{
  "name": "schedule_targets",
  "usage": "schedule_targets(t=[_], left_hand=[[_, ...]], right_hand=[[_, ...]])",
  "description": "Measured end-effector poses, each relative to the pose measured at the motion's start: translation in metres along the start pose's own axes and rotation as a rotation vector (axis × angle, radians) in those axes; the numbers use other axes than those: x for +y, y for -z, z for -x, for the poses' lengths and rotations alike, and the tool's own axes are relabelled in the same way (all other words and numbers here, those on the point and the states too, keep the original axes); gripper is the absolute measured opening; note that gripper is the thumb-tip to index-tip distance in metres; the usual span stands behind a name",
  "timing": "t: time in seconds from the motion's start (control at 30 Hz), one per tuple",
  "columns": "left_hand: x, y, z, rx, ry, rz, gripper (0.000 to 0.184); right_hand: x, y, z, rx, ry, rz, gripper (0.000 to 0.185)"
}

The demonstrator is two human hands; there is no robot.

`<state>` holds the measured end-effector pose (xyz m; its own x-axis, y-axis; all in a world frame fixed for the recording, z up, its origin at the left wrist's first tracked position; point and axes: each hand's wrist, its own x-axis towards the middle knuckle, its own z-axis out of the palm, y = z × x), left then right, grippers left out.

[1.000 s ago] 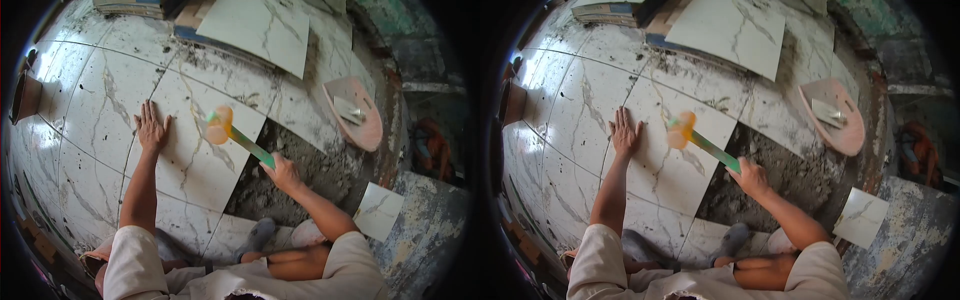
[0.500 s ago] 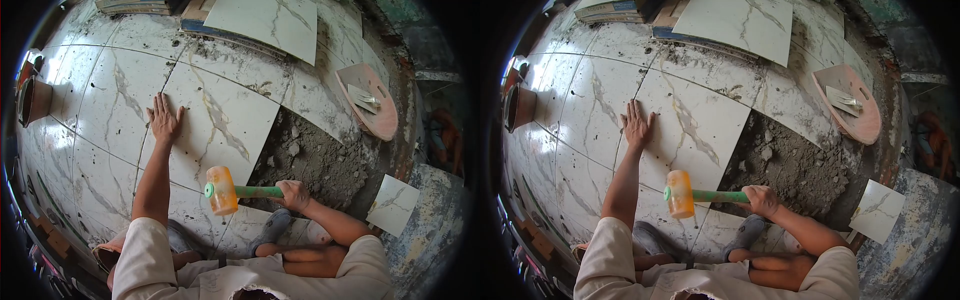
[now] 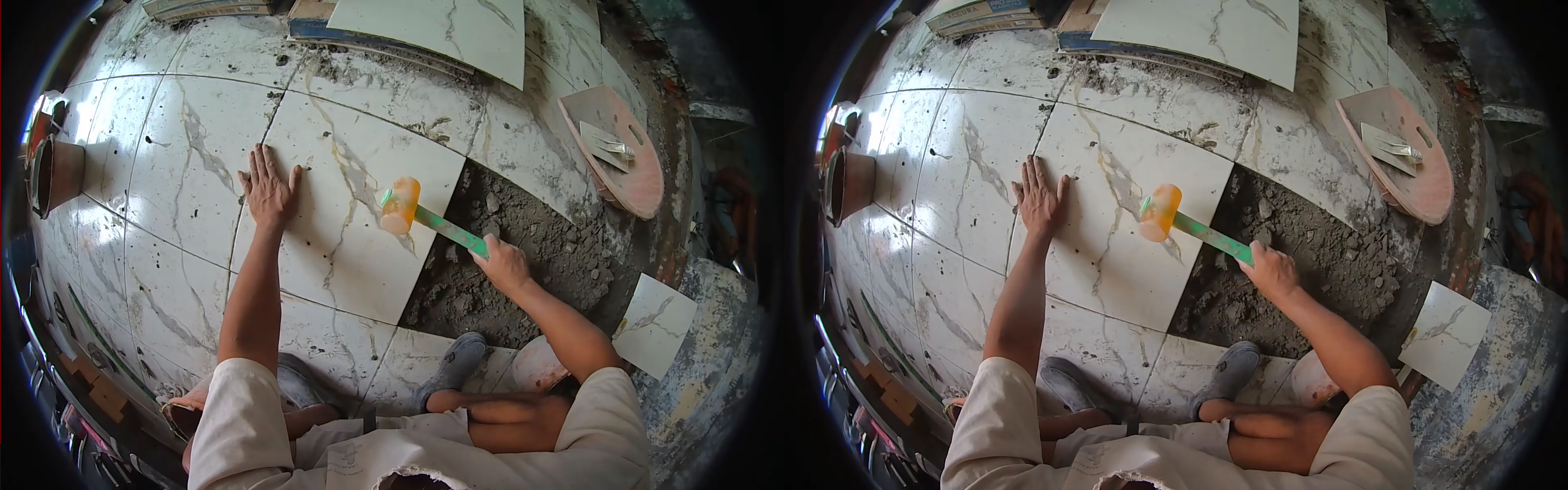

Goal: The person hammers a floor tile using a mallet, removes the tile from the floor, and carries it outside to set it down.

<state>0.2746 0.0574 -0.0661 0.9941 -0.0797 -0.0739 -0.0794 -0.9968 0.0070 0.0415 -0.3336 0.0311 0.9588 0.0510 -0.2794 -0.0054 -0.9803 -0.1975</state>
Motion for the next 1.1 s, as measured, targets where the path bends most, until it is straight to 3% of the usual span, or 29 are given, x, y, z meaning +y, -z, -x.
schedule_targets(t=[0.07,0.17,0.27,0.3,0.4,0.47,0.57,0.6,0.67,0.7,0.87,0.93,0.97,1.07,1.1], left_hand=[[0.0,0.0,0.001,0.016,-0.002,0.019,0.084],[0.001,0.0,0.0,0.033,-0.01,0.024,0.084],[-0.001,-0.002,0.002,0.034,-0.014,0.02,0.084],[0.0,-0.002,0.0,0.051,-0.018,0.041,0.085],[-0.003,-0.008,-0.001,0.025,-0.013,-0.012,0.085],[-0.003,-0.004,0.003,0.0,-0.011,-0.007,0.085],[-0.001,-0.004,-0.002,0.008,-0.015,0.013,0.086],[-0.002,-0.004,-0.001,0.023,-0.018,0.024,0.086],[-0.002,-0.004,0.0,0.013,-0.016,0.022,0.086],[-0.002,-0.006,0.0,0.021,-0.018,0.023,0.086],[0.001,-0.003,-0.003,0.017,-0.026,0.039,0.086],[-0.003,-0.006,-0.001,0.036,-0.036,0.013,0.086],[-0.004,-0.007,-0.002,0.033,-0.031,0.029,0.085],[-0.005,-0.01,-0.002,0.039,-0.035,0.014,0.085],[-0.005,-0.01,-0.001,0.04,-0.038,0.015,0.085]], right_hand=[[-0.008,0.009,0.006,-0.008,-0.023,-0.016,0.042],[-0.034,0.025,0.01,0.154,0.165,-0.19,0.04],[-0.016,0.009,0.013,0.106,0.239,-0.221,0.039],[-0.005,0.0,0.014,-0.059,0.041,-0.109,0.039],[0.0,0.001,0.013,-0.069,-0.043,-0.045,0.038],[-0.022,0.017,0.014,-0.021,-0.026,-0.167,0.039],[-0.025,0.012,0.005,0.226,0.338,-0.342,0.042],[-0.016,0.003,0.007,0.218,0.33,-0.353,0.042],[0.005,-0.01,0.008,-0.19,-0.056,-0.116,0.041],[0.012,-0.014,0.009,-0.191,-0.099,-0.111,0.041],[-0.014,0.007,0.014,-0.034,0.051,-0.302,0.04],[-0.019,0.004,0.017,0.166,0.353,-0.409,0.039],[-0.02,0.0,0.018,0.196,0.385,-0.399,0.039],[0.001,-0.019,0.023,0.098,0.313,-0.337,0.039],[0.01,-0.024,0.025,-0.052,0.161,-0.254,0.04]])
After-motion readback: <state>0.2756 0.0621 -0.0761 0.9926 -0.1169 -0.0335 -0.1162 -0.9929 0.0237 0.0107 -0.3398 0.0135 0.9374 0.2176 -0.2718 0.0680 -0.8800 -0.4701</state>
